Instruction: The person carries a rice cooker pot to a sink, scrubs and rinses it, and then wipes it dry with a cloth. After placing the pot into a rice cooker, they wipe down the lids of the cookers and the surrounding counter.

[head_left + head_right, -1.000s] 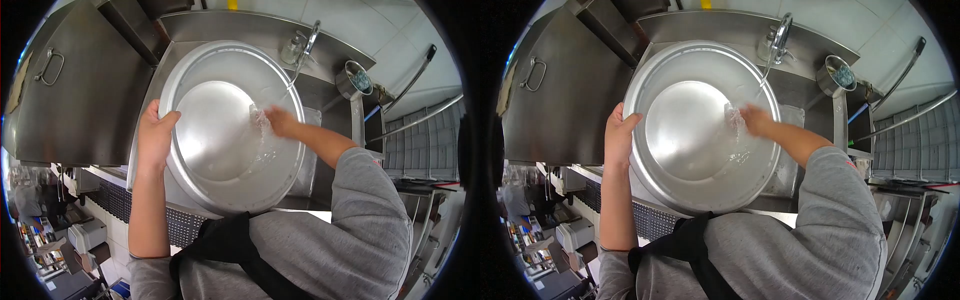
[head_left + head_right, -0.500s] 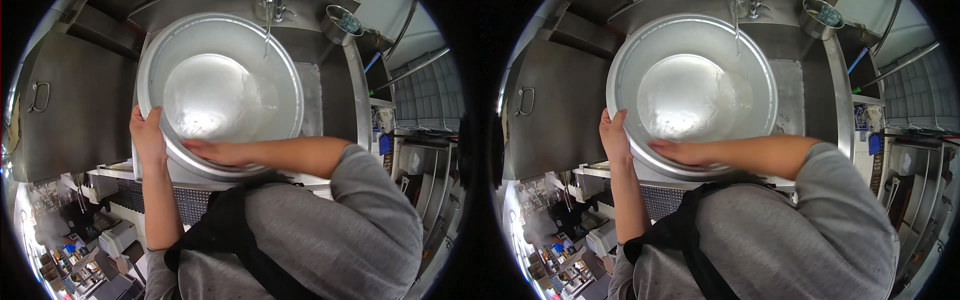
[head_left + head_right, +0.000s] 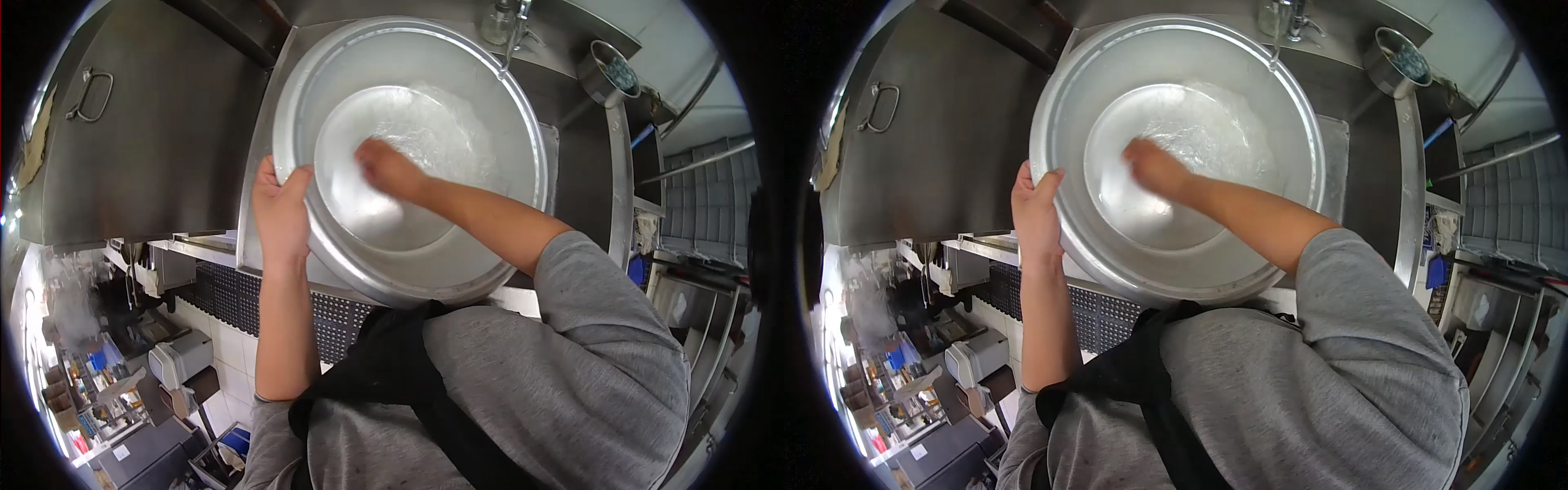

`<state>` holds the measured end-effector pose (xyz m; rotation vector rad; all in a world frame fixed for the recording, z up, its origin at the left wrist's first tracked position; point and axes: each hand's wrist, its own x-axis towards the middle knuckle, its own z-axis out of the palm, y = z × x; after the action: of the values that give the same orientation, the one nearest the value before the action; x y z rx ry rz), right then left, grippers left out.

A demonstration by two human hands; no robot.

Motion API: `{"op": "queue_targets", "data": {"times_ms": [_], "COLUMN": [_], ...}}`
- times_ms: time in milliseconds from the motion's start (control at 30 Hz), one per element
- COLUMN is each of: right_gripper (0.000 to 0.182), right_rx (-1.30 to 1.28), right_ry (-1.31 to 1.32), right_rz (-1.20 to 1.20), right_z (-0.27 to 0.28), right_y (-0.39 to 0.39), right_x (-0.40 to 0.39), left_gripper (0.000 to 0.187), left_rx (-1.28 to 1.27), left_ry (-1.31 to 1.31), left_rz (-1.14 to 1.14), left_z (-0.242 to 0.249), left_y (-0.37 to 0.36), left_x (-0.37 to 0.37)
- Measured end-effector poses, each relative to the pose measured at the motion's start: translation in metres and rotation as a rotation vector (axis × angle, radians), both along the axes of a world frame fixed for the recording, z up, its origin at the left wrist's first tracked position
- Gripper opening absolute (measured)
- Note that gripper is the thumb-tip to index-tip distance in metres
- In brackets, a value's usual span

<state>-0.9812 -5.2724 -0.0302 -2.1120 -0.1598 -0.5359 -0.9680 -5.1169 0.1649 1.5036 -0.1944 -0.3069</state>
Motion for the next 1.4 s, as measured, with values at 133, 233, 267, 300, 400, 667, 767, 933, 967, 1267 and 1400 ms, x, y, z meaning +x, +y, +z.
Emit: {"op": "queue_targets", "data": {"times_ms": [133,233,267,300,400,667,767,933,967,1267,1400], "right_gripper": [0.014,0.006,0.006,0.006,0.006,0.011,0.005,0.018,0.038,0.074,0.073], "right_rx": [0.311,-0.003,-0.012,-0.022,-0.008,-0.008,-0.137,0.067,-0.092,-0.388,-0.376], "right_ry": [0.299,0.028,0.016,0.006,0.061,0.315,0.103,0.133,0.109,0.12,0.203], "right_rz": [-0.089,-0.222,-0.075,0.07,0.05,-0.243,-0.052,-0.379,-0.464,-0.3,-0.2], "right_z": [0.012,0.013,0.023,0.032,0.018,0.023,0.019,-0.006,-0.005,0.0,0.009], "right_y": [-0.028,-0.023,-0.004,0.009,-0.012,-0.048,-0.001,-0.045,-0.046,0.026,0.034], "right_x": [0.036,0.039,0.023,0.011,0.023,0.053,0.034,0.069,0.061,0.006,0.002], "left_gripper": [0.015,0.015,0.015,0.015,0.015,0.015,0.015,0.016,0.016,0.014,0.014], "left_rx": [0.023,0.048,0.034,0.035,0.023,0.038,0.08,0.017,0.024,0.015,0.067], "left_ry": [0.013,0.006,0.011,0.013,0.043,0.021,-0.014,0.033,0.035,0.028,0.002], "left_rz": [0.006,0.016,0.017,0.016,-0.004,-0.016,-0.031,-0.032,-0.032,-0.049,-0.055], "left_z": [0.003,0.003,0.001,0.002,0.004,0.007,0.004,0.008,0.008,0.008,0.006], "left_y": [-0.001,0.0,0.001,0.001,0.001,-0.001,-0.001,-0.005,-0.004,-0.007,-0.004], "left_x": [-0.003,-0.003,-0.002,-0.001,-0.003,-0.005,-0.005,-0.009,-0.009,-0.01,-0.008]}}
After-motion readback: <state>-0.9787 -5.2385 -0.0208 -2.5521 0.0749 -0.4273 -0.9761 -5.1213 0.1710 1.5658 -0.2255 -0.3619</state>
